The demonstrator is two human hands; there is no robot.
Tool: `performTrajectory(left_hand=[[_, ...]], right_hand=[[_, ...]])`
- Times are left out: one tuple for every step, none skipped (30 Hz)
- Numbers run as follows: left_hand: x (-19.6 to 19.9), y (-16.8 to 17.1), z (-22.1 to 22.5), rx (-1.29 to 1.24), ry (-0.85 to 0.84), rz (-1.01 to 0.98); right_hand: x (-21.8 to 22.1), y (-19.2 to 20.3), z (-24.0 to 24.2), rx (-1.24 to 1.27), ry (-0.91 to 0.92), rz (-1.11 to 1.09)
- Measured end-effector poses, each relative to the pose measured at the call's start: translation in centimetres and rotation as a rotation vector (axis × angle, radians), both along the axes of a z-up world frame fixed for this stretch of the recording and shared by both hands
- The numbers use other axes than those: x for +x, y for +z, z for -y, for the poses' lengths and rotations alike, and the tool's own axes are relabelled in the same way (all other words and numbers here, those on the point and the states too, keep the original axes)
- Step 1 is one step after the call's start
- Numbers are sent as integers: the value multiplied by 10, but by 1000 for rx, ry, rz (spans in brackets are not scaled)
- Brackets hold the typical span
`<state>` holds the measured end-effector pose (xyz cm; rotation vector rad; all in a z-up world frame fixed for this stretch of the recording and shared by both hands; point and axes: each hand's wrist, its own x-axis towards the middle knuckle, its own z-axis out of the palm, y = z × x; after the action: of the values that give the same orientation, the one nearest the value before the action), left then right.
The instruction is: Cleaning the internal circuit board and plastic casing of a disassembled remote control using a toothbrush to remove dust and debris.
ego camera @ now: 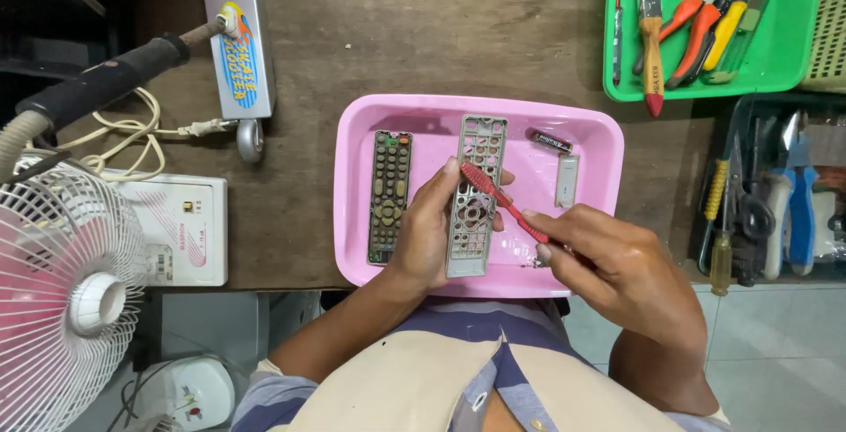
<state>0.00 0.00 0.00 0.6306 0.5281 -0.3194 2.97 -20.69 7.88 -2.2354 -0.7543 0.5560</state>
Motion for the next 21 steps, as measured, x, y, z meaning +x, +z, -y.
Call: performTrajectory(left_hand=[[0,2,-1,-1,1,0],[0,5,-2,17,-19,18],[-1,7,-4,35,-41,36],[-1,9,-4,35,-42,37],[0,11,-5,19,-39,66],[1,13,-5,3,-36,94],[0,8,-5,8,-31,93],[0,3,-5,-39,-24,31],[-1,-3,-4,-93,-27,-34],[-3,-5,-5,-95,-31,-37],[-4,-7,-6,-153,-43,-29],[-6,-9,-7,-212,-56,-21],[-6,-10,-7,-210,-50,-23],[-6,-11,-8,-265,-53,-41],[-5,-12,-9,-320,-58,-56],[-5,-12,-10,-319,-54,-55],[-6,-13,-9,-329,-60,-42],[-6,-14,-8,-339,-67,-29],[-6,-13,-7,-340,-73,-30],[-6,-12,-6,-346,-64,-3],[-6,-11,-5,-351,-52,23]], right_hand=[[0,2,-3,-1,1,0],[1,4,-7,38,-70,12],[1,6,-11,77,-143,24],[0,3,-12,76,-143,26],[1,0,-14,99,-121,16],[2,-3,-16,121,-98,6],[3,-4,-11,126,-92,4],[4,-6,-6,63,-34,-4],[3,-7,1,-6,14,-14],[5,-4,6,-8,10,-17],[8,0,13,-22,54,-67],[10,4,19,-36,98,-117],[9,6,24,-35,103,-119],[7,8,30,-37,85,-132],[6,11,36,-40,65,-143],[6,11,35,-40,69,-142],[4,11,35,-32,13,-96],[2,12,35,-24,-44,-50],[2,12,29,-25,-50,-50],[3,12,24,-25,-63,-10],[4,12,17,-24,-74,28]])
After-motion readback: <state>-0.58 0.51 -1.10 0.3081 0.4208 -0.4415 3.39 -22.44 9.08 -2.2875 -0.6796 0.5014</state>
